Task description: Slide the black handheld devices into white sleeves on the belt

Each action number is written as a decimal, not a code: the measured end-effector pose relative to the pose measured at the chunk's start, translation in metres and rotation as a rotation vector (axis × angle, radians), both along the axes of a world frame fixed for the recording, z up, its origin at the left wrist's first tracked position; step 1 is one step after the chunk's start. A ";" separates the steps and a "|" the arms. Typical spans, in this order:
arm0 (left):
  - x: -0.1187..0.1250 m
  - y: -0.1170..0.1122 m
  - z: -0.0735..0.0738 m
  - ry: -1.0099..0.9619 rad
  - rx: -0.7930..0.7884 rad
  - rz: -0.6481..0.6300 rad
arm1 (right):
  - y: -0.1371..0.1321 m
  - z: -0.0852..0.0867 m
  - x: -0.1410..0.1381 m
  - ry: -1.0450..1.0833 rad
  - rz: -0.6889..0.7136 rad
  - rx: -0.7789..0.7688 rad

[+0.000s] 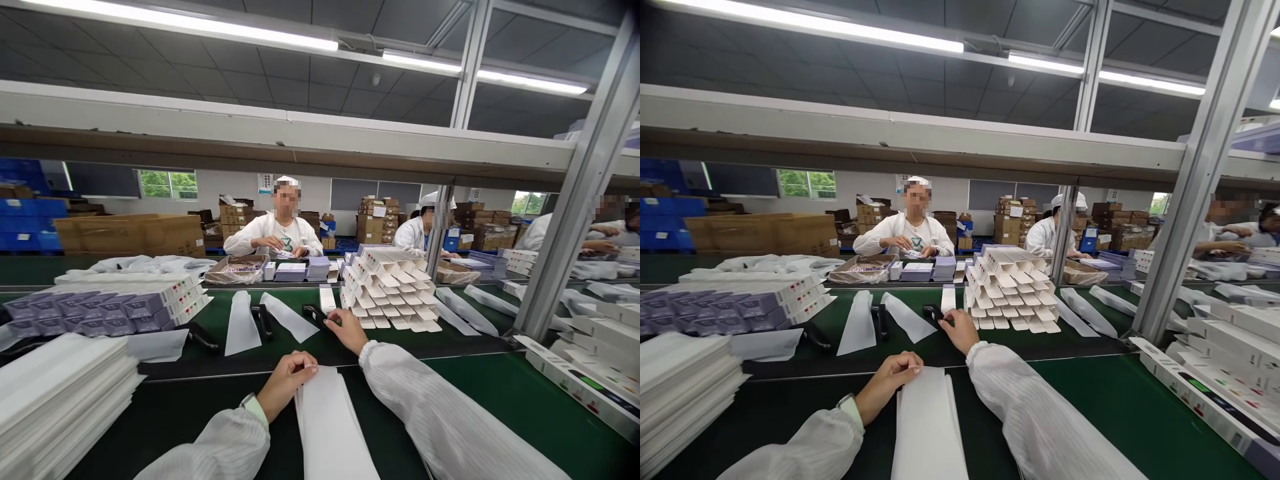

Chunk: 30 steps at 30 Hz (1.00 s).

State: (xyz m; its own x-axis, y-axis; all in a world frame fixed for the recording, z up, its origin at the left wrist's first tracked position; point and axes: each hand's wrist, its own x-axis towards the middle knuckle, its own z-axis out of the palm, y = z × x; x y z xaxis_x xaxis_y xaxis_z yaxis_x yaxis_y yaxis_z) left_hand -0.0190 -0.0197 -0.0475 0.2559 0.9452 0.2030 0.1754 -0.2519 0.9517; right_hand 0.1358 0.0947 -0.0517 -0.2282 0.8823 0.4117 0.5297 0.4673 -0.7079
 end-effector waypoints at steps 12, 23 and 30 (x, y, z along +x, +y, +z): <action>0.001 0.004 -0.009 0.122 0.070 0.007 | 0.036 -0.009 -0.014 0.416 0.069 -0.301; 0.000 0.000 0.004 0.048 0.071 -0.002 | -0.019 0.033 -0.005 0.827 0.592 -0.573; 0.019 0.008 0.038 -0.149 0.128 0.188 | -0.038 0.044 0.018 0.683 0.714 -0.728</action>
State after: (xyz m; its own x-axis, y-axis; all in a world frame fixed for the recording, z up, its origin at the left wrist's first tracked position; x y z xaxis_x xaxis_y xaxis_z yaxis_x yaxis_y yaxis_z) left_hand -0.0001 -0.0117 -0.0092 0.0371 0.9376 0.3458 0.0909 -0.3478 0.9332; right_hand 0.1537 0.0563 -0.0080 -0.6853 0.7214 0.0996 -0.2655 -0.1202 -0.9566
